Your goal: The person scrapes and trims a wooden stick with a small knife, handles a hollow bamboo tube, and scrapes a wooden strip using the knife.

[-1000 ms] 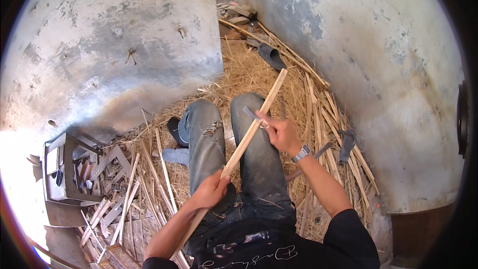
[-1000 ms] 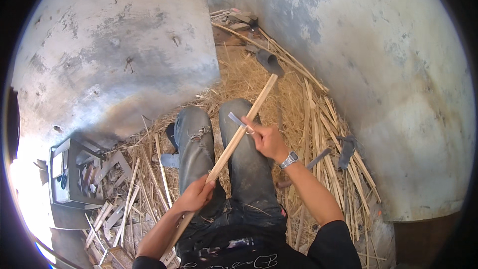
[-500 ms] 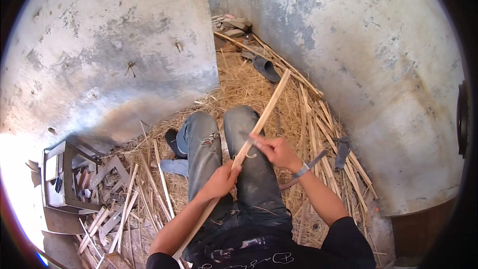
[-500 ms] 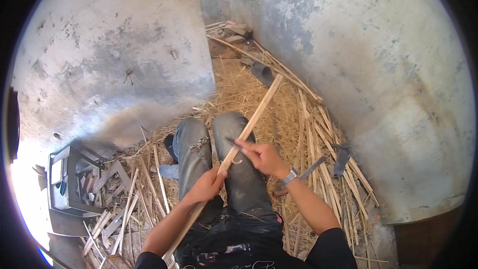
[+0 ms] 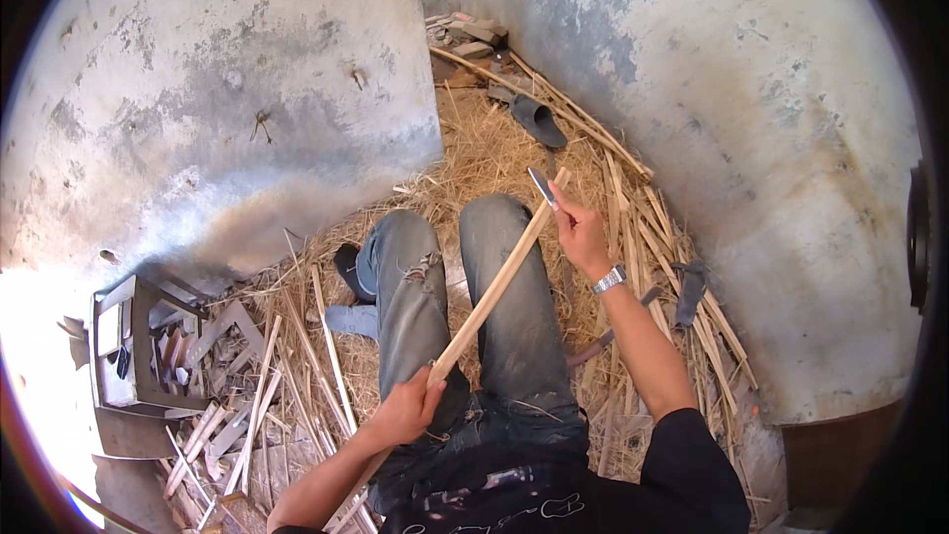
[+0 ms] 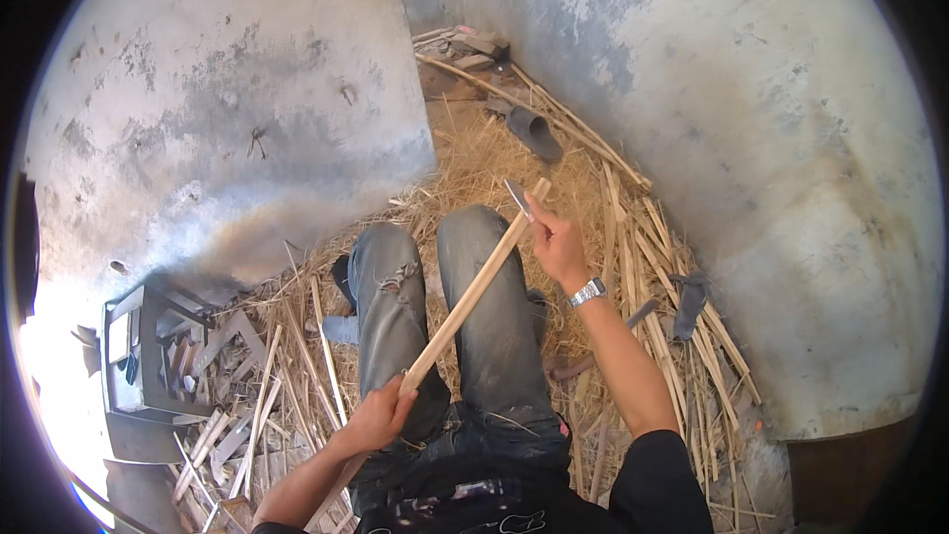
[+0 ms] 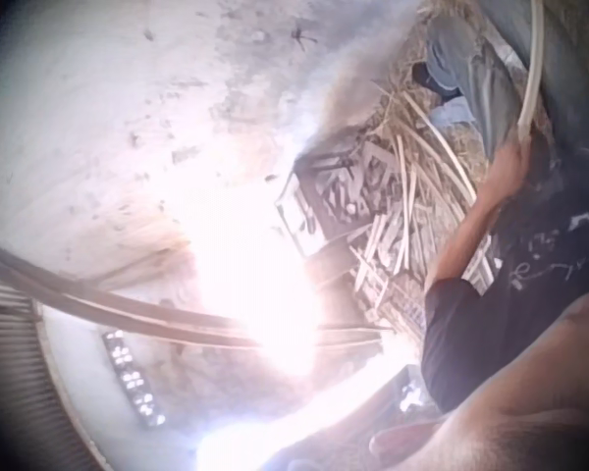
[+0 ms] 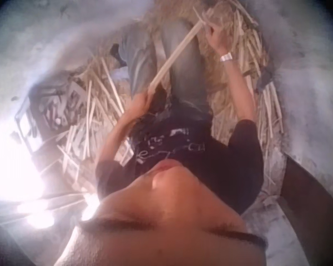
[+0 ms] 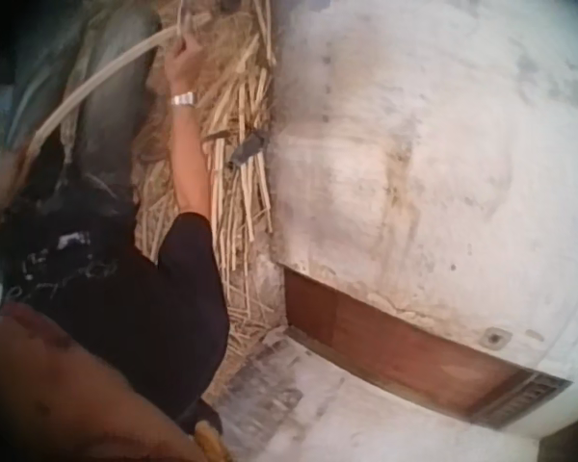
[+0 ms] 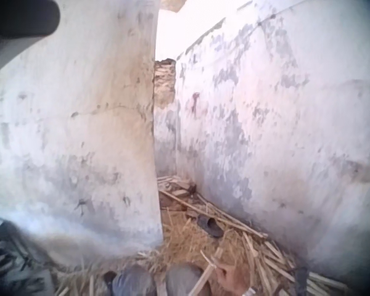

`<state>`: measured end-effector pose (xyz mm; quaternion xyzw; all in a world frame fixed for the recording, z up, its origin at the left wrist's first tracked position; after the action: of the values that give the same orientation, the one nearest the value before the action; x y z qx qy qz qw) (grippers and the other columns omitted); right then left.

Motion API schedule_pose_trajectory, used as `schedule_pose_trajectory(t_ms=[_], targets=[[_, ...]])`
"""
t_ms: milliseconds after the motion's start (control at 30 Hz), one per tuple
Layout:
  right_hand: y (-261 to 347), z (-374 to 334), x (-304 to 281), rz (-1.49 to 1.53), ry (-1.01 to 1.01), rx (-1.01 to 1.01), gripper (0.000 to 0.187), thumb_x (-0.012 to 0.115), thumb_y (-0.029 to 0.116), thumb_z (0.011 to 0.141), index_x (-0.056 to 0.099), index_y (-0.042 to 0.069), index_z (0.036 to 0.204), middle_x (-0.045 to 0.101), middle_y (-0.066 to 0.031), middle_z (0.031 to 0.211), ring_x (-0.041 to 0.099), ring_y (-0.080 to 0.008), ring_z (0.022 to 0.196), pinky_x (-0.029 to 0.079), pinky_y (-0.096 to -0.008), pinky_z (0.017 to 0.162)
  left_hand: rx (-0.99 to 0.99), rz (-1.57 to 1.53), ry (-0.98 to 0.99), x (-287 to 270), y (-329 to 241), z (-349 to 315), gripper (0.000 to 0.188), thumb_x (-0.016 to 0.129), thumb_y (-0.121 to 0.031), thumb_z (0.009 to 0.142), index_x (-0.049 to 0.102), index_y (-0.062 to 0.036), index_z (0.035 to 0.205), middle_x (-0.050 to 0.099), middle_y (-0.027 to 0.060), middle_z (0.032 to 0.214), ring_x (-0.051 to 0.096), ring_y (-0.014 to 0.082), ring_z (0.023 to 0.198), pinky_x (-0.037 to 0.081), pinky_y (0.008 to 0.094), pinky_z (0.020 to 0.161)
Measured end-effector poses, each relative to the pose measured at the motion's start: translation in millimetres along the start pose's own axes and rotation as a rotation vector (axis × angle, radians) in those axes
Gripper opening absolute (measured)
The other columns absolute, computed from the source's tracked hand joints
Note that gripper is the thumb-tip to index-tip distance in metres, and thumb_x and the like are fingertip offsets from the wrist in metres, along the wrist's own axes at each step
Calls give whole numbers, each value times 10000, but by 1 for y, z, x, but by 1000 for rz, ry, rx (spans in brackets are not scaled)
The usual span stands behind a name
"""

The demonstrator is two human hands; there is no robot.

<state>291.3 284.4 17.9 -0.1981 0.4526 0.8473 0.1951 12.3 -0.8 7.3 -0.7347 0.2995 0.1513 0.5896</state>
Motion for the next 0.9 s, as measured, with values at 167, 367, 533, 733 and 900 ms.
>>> schedule_pose_trajectory(t_ms=[167,367,533,733,900], targets=[[19,-20,1,51,69,61,396,623,116,1028,675,201,1411,649,-37,662,399,-83,534,346,-291,503,-10,-21,-20,8,-4,7,294,516,-273,1092,529,20,1088,624,292,738,638,543,772,469,564,666],[63,-44,10,76,273,-8,381,626,86,1005,693,149,1374,643,-203,715,437,-103,504,400,-292,503,46,-63,-28,16,-14,37,280,510,-254,1090,540,24,1066,617,291,722,634,540,765,466,544,661],[55,-45,7,150,191,23,371,633,92,1001,695,130,1365,631,-255,815,451,-119,522,439,-297,532,64,-91,5,8,-30,49,291,510,-256,1087,557,22,1013,620,275,720,643,501,727,483,516,664],[60,-46,9,101,253,-31,422,632,57,987,665,122,1403,552,-199,686,452,-160,502,423,-315,529,80,-66,-47,12,-24,49,318,518,-274,1083,563,27,992,625,282,734,648,500,744,487,526,691],[56,-56,12,122,236,-52,408,628,69,993,670,118,1396,538,-189,681,447,-157,500,421,-310,521,49,-106,-42,16,-33,56,346,519,-281,1083,561,44,974,621,296,739,648,502,752,484,530,695]])
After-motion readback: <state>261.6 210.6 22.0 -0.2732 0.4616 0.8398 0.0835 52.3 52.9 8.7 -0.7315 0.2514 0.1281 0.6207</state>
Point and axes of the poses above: each hand's wrist, its own z-axis towards the middle knuckle, its own x-axis out of the palm, y = z × x, the point moved 6 cm from there along z, towards the middle knuckle
